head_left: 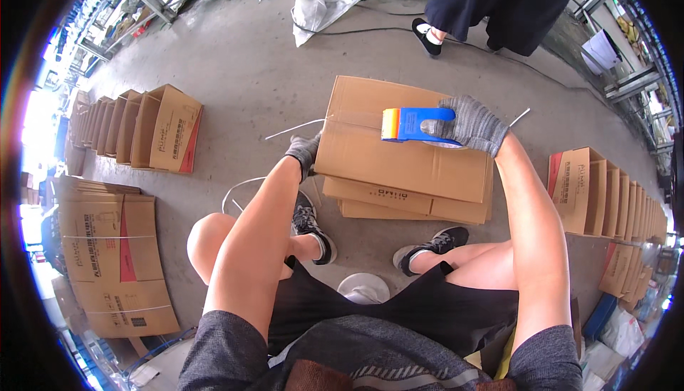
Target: The person is using a tape dispenser to seal cardboard boxes and arranging them in a row.
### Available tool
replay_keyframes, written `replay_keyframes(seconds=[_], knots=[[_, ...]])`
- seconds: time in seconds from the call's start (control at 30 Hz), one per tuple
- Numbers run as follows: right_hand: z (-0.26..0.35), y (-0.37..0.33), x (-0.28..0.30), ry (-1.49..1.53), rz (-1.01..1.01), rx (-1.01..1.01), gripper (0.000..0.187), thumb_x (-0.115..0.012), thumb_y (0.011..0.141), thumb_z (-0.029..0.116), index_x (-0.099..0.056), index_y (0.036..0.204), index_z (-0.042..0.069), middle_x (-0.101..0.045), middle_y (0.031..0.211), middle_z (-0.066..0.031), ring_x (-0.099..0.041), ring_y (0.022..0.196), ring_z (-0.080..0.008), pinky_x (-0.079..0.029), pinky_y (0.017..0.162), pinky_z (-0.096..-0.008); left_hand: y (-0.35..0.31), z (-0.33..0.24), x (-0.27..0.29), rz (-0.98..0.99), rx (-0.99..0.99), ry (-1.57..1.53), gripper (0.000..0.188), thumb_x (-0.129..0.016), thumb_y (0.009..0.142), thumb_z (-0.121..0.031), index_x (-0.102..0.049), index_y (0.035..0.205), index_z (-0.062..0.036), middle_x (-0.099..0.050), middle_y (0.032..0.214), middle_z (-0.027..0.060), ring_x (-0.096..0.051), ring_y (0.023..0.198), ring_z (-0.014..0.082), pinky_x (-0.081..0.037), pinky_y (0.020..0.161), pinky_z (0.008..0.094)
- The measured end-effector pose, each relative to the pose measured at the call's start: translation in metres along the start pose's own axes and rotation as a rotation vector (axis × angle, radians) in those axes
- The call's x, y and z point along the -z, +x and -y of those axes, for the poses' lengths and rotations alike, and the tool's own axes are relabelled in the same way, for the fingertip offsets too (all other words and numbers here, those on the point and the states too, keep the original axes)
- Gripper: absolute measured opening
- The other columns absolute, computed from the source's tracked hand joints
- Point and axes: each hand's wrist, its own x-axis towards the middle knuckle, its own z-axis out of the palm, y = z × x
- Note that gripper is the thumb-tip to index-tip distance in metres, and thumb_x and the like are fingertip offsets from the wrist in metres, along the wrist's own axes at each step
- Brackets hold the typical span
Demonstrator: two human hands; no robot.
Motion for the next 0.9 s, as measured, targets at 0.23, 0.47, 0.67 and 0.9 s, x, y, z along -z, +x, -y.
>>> replay_keyframes(seconds=[0.23,0.47,0.67,0.9], knots=[[0.004,0.004,0.000,0.005,0.012,-0.010,0.075,-0.061,0.076,0.075,-0.068,0.082,0.001,-0.065,0.070,-0.0202,-0.063,0.067,-0.0322,-0.051,0.068,-0.0413,-0.032,-0.036,0.006,0.072,-1.230,0.011,0.034,-0.043,0.105,-0.028,-0.048,0.135,-0.0116,-0.057,0.129,0.0100,-0.050,0.120,0.0207,-0.036,0.107,0.0327],[0.009,-0.015,0.017,0.057,0.132,-0.065,0.072,-0.060,0.078,0.073,-0.068,0.083,0.002,-0.065,0.071,-0.0177,-0.062,0.067,-0.0287,-0.051,0.067,-0.0403,-0.025,-0.031,-0.005,0.264,-1.037,-0.029,0.039,-0.038,0.106,-0.037,-0.051,0.134,-0.0140,-0.056,0.132,0.0042,-0.045,0.125,0.0169,-0.030,0.111,0.0312],[-0.051,-0.120,0.090,-0.213,0.099,-0.184,0.064,-0.060,0.081,0.067,-0.069,0.089,0.004,-0.067,0.076,-0.0194,-0.062,0.068,-0.0283,-0.049,0.067,-0.0411,-0.019,-0.029,-0.001,0.270,-1.060,0.009,0.041,-0.040,0.105,-0.038,-0.051,0.135,-0.0130,-0.053,0.136,0.0039,-0.043,0.129,0.0170,-0.029,0.112,0.0320],[-0.103,-0.179,0.136,-0.496,0.239,-0.572,0.061,-0.062,0.078,0.064,-0.071,0.091,0.005,-0.067,0.080,-0.0213,-0.063,0.070,-0.0349,-0.049,0.069,-0.0439,-0.019,-0.031,0.001,0.253,-1.098,0.081,0.045,-0.055,0.100,-0.035,-0.047,0.139,-0.0135,-0.053,0.133,0.0063,-0.042,0.127,0.0180,-0.030,0.111,0.0318]])
